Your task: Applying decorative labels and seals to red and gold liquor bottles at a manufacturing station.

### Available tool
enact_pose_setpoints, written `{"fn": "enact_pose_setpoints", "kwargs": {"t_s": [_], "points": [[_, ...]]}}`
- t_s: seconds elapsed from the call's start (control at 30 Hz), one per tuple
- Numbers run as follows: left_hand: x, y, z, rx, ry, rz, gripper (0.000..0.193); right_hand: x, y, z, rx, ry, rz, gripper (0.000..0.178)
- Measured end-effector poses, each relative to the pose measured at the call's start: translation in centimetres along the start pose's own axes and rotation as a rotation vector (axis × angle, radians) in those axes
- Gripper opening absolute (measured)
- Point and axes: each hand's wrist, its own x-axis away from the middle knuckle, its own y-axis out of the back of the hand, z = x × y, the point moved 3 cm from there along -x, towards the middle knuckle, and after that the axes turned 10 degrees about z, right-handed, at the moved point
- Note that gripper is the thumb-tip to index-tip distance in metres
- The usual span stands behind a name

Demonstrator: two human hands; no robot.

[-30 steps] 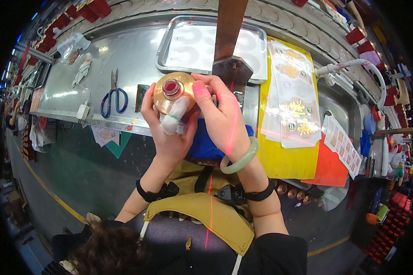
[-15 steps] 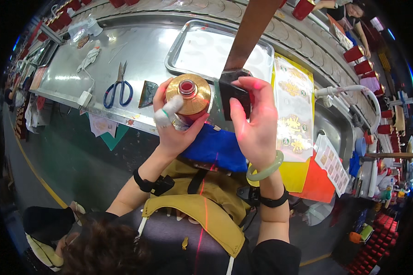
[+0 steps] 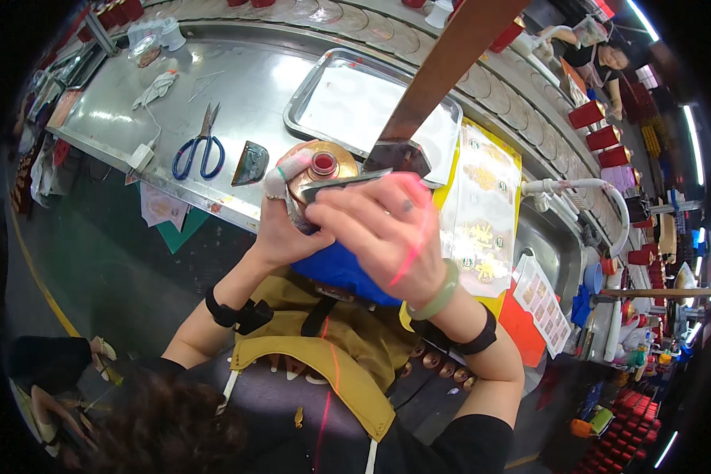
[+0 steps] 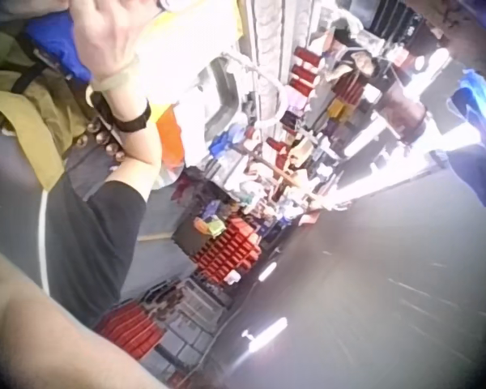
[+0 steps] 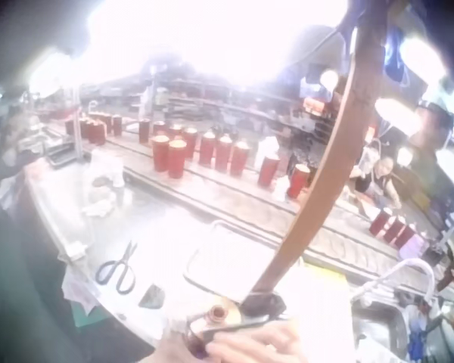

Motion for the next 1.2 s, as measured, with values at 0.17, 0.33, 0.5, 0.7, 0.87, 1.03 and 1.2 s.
{"fn": "enact_pose_setpoints", "kwargs": {"t_s": [0.17, 0.33, 0.5, 0.7, 0.87, 1.03, 1.2], "points": [[0.2, -0.9, 0.3, 0.061, 0.102, -0.044, 0.092, -0.4, -0.7, 0.4, -0.102, 0.144, 0.109, 0.030], [0.5, -0.4, 0.3, -0.033, 0.229, -0.030, 0.095, -0.3, -0.7, 0.1, -0.065, 0.116, 0.139, 0.030], [-0.1, 0.1, 0.6, 0.015, 0.260, 0.070, 0.093, -0.1, 0.0, 0.1, 0.113, -0.041, -0.022, 0.031], [-1.0, 1.0, -0.1, -0.069, 0.039, 0.075, 0.090, -0.4, -0.4, 0.6, -0.002, 0.171, 0.107, 0.030], [-1.3, 2.2, -0.2, -0.064, 0.018, 0.145, 0.092, -0.2, -0.6, 0.0, 0.002, 0.169, 0.148, 0.032], [-0.9, 1.2, 0.4, 0.124, 0.015, 0.157, 0.090, -0.3, -0.1, -0.5, 0.062, -0.049, 0.015, 0.029], [-0.6, -0.1, 0.8, -0.097, 0.031, 0.026, 0.088, -0.6, -0.7, 0.6, -0.041, 0.315, 0.186, 0.029]]}}
